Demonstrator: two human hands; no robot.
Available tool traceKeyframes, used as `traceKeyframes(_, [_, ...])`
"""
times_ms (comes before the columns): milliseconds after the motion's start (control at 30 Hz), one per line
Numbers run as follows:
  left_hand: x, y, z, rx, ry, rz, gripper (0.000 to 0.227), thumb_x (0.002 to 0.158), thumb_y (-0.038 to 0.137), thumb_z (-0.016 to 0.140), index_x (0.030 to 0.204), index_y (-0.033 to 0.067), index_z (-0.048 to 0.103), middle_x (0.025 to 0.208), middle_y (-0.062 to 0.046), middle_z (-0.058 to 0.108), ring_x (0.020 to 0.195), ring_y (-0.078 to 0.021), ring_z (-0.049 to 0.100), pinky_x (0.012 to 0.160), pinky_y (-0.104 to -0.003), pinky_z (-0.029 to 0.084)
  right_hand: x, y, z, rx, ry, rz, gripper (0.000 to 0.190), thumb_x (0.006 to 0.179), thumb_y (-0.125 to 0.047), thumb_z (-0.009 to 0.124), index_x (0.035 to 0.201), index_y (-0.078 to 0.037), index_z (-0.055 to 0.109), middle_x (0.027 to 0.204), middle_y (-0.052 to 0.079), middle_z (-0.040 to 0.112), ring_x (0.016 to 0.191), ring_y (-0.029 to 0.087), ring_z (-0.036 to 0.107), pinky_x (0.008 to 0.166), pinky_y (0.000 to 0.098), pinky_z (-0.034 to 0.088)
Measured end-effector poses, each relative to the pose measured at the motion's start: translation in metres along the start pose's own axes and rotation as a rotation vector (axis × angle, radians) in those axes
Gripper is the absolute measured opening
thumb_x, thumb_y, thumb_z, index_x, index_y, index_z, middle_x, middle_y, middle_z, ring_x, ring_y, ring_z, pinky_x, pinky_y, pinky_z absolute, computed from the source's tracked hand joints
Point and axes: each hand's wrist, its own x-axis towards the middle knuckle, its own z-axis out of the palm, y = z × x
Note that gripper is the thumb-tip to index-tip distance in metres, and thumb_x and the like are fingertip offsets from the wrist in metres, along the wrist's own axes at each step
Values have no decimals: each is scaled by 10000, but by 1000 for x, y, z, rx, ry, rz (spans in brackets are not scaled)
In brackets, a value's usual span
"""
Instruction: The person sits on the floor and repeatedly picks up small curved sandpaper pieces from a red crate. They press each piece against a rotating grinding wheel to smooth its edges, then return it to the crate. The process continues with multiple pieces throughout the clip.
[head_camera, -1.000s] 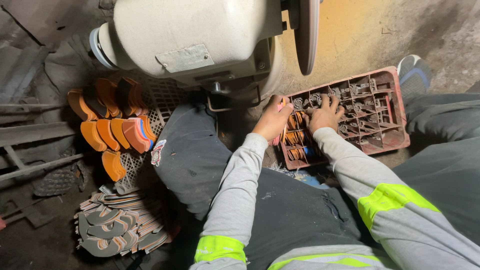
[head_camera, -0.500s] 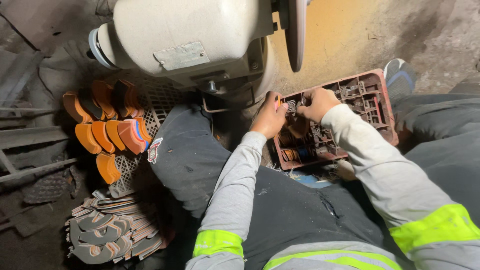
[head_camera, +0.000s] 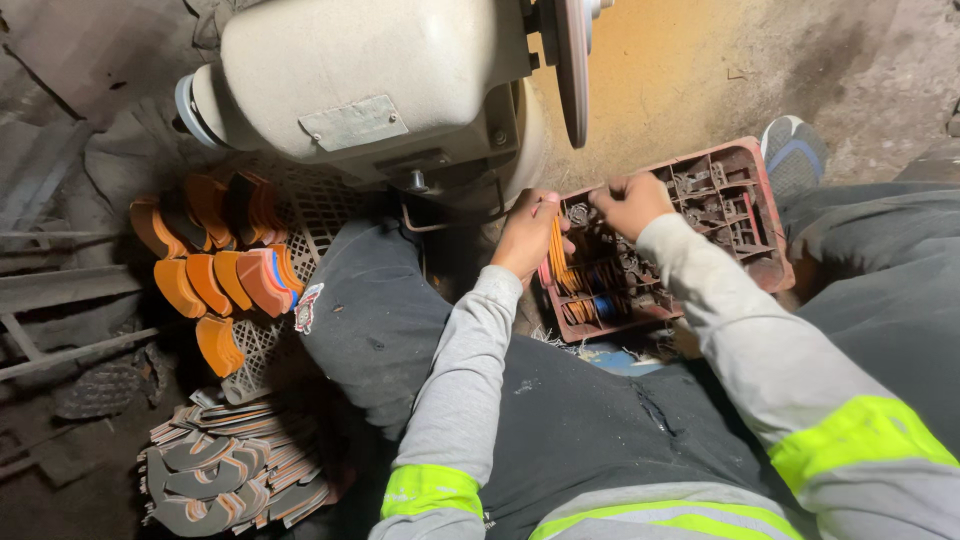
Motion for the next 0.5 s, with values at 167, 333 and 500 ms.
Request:
traceKeyframes(167, [-1, 1, 0, 33, 79, 49, 353, 1023, 313, 536, 1248, 43, 501, 928, -153, 642, 565, -209, 643, 505, -349, 534, -7, 53, 61, -524, -152, 217, 435, 833, -416, 755, 1113, -82, 768, 1062, 229, 741, 992, 394, 719, 906, 458, 559])
traceKeyframes(333, [-4, 3, -3, 123, 86, 82, 324, 1021, 308, 539, 1236, 65, 520, 907, -121, 615, 543, -216, 644, 476, -355, 530, -5, 75, 89, -614, -236, 255, 403, 890, -438, 730, 1031, -64, 783, 1061, 230, 746, 1004, 399, 723, 886, 477, 576])
traceKeyframes(500, [-2, -1, -4, 102, 29, 110, 293, 1037, 302, 538, 1216, 70, 543, 860, -100, 580, 582, -211, 643, 510, -353, 560, 9, 88, 107, -661, -162, 203, 235, 920, -266, 679, 1012, -93, 810, 1057, 217, 762, 986, 395, 743, 851, 482, 592])
